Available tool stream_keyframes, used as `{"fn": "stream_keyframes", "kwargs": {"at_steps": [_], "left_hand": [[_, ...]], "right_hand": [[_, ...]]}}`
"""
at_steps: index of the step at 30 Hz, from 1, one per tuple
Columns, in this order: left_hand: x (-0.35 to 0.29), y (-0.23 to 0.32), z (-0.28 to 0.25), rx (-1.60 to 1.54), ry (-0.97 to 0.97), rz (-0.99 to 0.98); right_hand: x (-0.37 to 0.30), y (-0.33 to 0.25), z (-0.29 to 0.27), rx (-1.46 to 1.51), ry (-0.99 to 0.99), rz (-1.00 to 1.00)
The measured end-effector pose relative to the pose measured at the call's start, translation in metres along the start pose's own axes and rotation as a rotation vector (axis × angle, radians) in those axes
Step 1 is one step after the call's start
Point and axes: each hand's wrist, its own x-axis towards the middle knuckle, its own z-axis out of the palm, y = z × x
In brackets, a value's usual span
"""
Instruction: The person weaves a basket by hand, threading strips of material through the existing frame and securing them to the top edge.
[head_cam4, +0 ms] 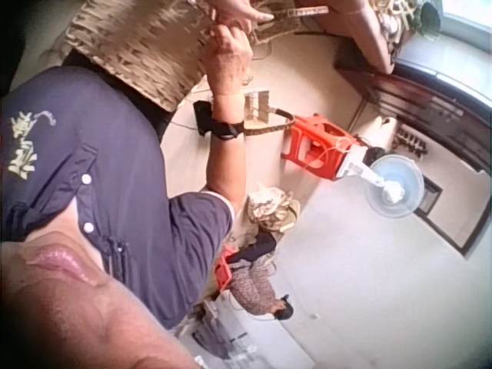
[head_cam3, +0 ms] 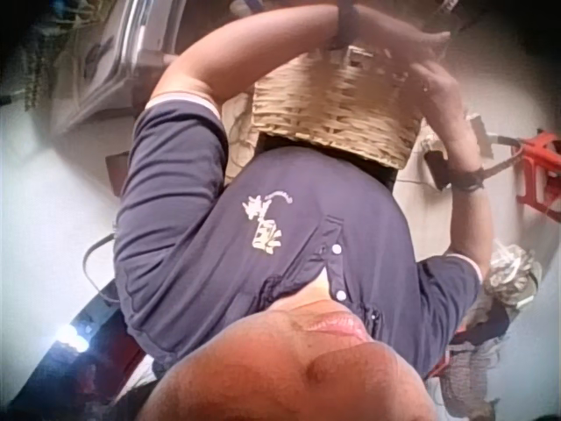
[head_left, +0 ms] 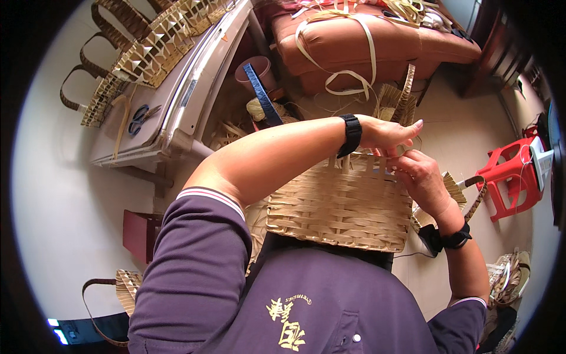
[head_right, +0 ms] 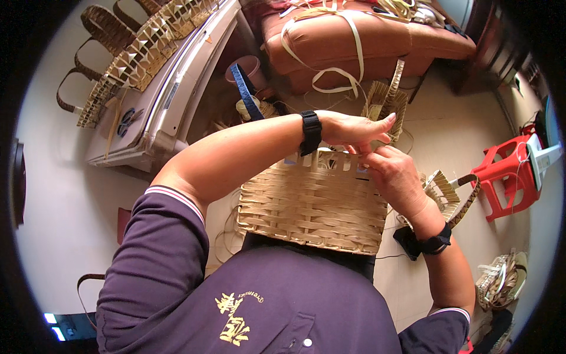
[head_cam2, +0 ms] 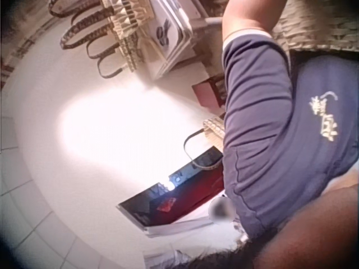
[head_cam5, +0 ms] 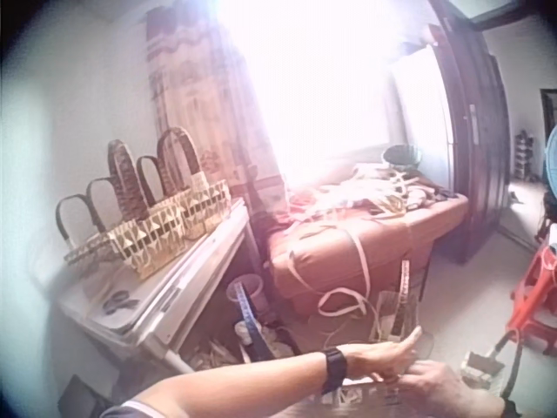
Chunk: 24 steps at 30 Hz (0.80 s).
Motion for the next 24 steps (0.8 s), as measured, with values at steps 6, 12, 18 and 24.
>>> {"fn": "stream_keyframes", "kwargs": {"at_steps": [6,12,18,24], "left_hand": [[0.005,-0.003,-0.004,-0.026,-0.008,-0.004],[-0.018,0.002,-0.015,0.515,0.104,0.058],[-0.036,-0.006,-0.010,0.509,0.081,-0.014],[-0.042,-0.011,-0.007,0.838,0.146,-0.026]], "right_hand": [[0.015,-0.002,-0.004,0.051,-0.068,-0.068],[0.031,-0.033,-0.016,0.095,0.081,-0.131],[0.034,-0.026,-0.006,0.724,0.020,0.275],[0.028,-0.012,-0.007,0.993,-0.102,0.455]]}}
